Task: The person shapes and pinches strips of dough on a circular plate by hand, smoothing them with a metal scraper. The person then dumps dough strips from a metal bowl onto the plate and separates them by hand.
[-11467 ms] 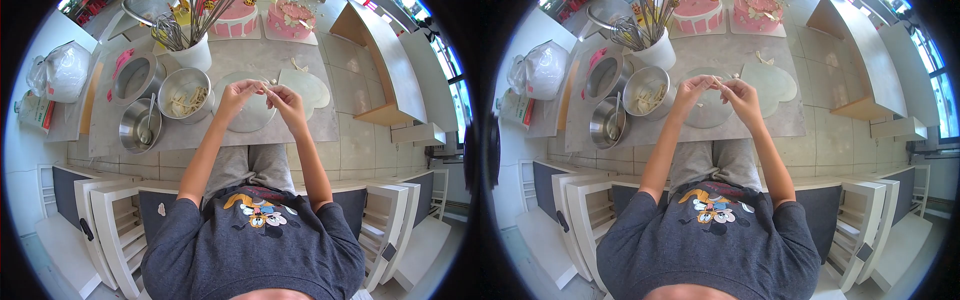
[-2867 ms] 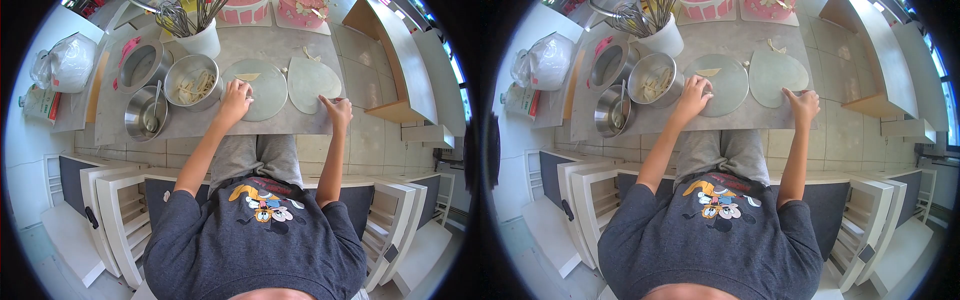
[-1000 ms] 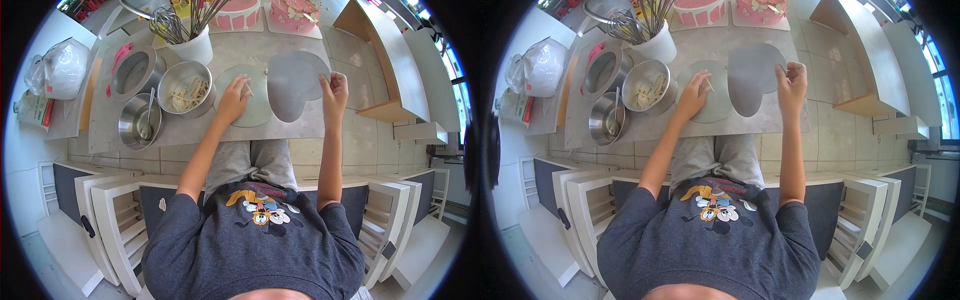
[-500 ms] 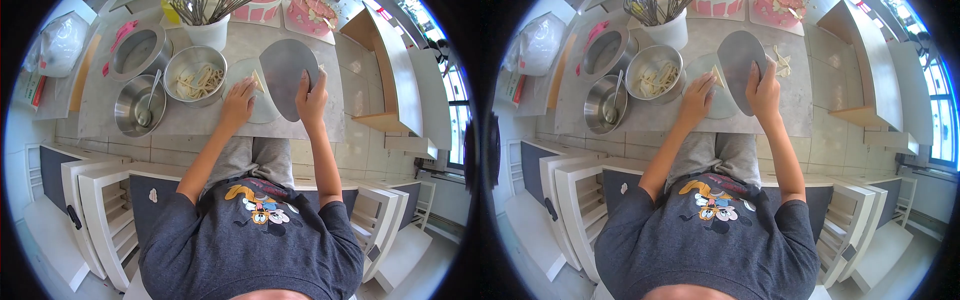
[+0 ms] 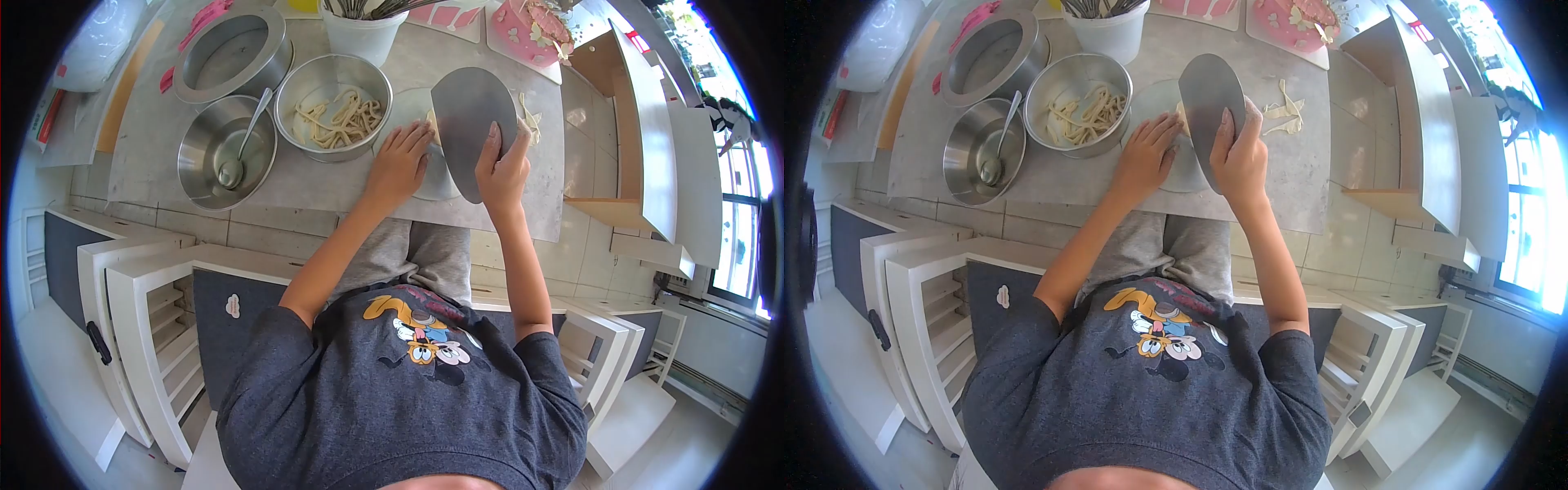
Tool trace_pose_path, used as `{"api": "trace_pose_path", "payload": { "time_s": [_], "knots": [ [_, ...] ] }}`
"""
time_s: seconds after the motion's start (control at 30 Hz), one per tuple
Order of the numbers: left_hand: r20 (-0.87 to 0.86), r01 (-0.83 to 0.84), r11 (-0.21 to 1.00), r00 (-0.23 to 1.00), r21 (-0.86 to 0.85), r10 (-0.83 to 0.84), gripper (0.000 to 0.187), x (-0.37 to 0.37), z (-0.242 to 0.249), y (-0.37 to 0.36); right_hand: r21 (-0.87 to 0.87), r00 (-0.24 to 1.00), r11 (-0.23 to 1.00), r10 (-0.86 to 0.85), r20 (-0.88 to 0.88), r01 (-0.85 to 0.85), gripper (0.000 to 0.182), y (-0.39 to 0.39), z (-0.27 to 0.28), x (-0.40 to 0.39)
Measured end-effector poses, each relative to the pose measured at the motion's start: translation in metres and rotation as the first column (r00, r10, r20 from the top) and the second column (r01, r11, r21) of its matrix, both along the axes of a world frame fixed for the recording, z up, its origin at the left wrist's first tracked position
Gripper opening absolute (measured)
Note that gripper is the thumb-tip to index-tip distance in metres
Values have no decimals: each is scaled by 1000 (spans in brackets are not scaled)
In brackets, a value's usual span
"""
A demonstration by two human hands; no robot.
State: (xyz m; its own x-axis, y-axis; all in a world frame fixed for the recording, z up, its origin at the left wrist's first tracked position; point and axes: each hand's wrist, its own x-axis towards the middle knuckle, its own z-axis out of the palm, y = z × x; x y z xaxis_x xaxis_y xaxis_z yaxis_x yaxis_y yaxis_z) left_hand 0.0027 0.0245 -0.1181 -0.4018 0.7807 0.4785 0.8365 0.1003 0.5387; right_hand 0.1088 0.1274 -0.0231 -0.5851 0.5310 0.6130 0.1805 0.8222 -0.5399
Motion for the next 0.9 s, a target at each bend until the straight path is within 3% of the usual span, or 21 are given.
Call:
{"api": "trace_pose_path", "payload": {
  "time_s": [0.4,0.9],
  "knots": [
    [-2,-7,1000,1000,-28,7,40,1,2,-1,-32,999,999,-6,50,8,26,-3,6,-12],
    [28,-15,1000,999,-13,16,38,0,-3,3,-100,957,995,7,289,23,24,31,39,-52]
  ]
}}
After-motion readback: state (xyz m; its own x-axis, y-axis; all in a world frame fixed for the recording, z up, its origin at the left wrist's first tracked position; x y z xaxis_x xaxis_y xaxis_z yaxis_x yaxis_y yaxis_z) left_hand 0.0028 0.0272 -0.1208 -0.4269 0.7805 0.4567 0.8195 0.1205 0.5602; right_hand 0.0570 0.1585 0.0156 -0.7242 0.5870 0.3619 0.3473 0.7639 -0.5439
